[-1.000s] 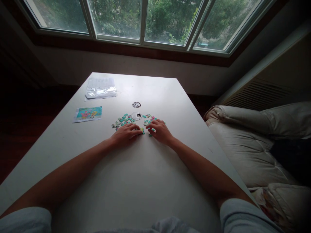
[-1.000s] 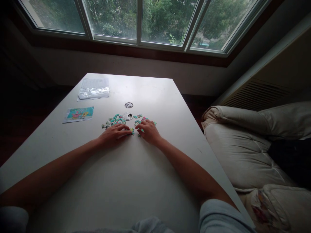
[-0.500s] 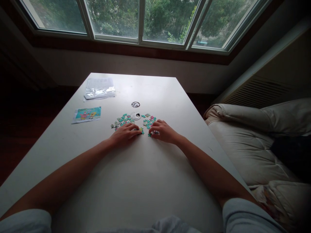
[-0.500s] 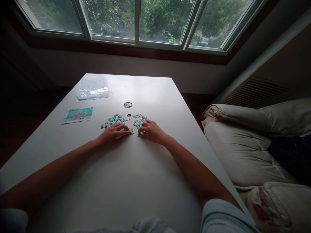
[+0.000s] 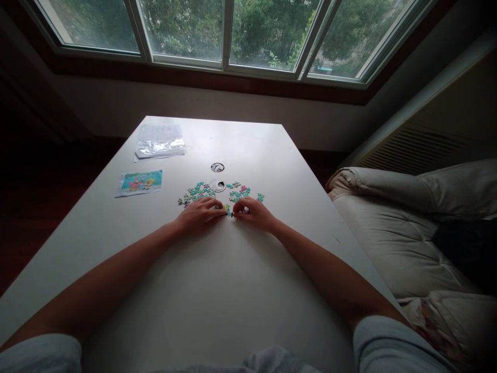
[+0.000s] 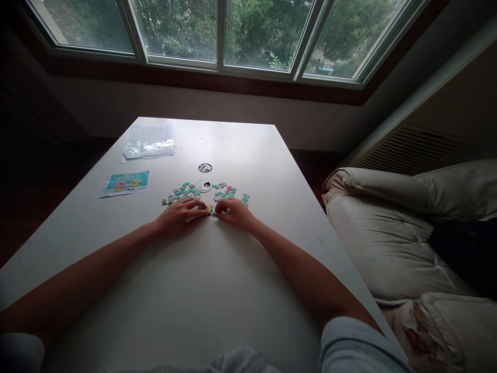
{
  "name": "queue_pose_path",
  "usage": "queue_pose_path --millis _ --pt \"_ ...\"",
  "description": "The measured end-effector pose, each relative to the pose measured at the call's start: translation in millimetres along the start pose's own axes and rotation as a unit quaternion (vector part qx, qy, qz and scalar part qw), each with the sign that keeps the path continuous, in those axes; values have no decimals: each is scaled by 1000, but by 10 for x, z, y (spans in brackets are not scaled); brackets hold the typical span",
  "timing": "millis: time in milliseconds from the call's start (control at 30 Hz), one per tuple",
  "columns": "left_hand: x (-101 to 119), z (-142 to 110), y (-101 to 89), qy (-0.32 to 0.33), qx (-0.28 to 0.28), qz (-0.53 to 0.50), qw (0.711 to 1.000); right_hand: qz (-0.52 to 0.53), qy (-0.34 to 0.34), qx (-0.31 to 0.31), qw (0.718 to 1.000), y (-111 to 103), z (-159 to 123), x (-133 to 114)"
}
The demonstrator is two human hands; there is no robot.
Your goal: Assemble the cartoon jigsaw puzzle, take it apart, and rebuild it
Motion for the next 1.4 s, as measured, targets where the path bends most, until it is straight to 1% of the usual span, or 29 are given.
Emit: queue_pose_path --millis 133,567,867,1000,1167,1300,1400 --pt "0 -5 4 5 2 5 1000 -24 28 34 999 52 30 46" --pt "-1 -5 38 10 16 7 1000 -98 42 45 993 135 77 74" --pt "24 -18 56 13 18 24 999 -160 8 32 987 200 59 55" --pt "34 -23 82 15 27 39 999 -173 0 24 985 212 51 47" --pt "43 -21 97 12 23 43 999 -180 -9 18 984 211 50 80" --pt "49 -16 96 12 17 41 999 -179 -20 7 984 170 29 89" --pt "53 -9 94 10 16 37 999 -190 -44 1 981 71 -10 101"
Point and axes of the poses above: each hand's wrist, its own z-axis towards the middle knuckle, its own y-axis out of the palm, x = y × z, the point moved 1 cm from there along z, towards the middle knuckle, and after that the axes turned 14 degrees about -y, right-handed, at the moved point
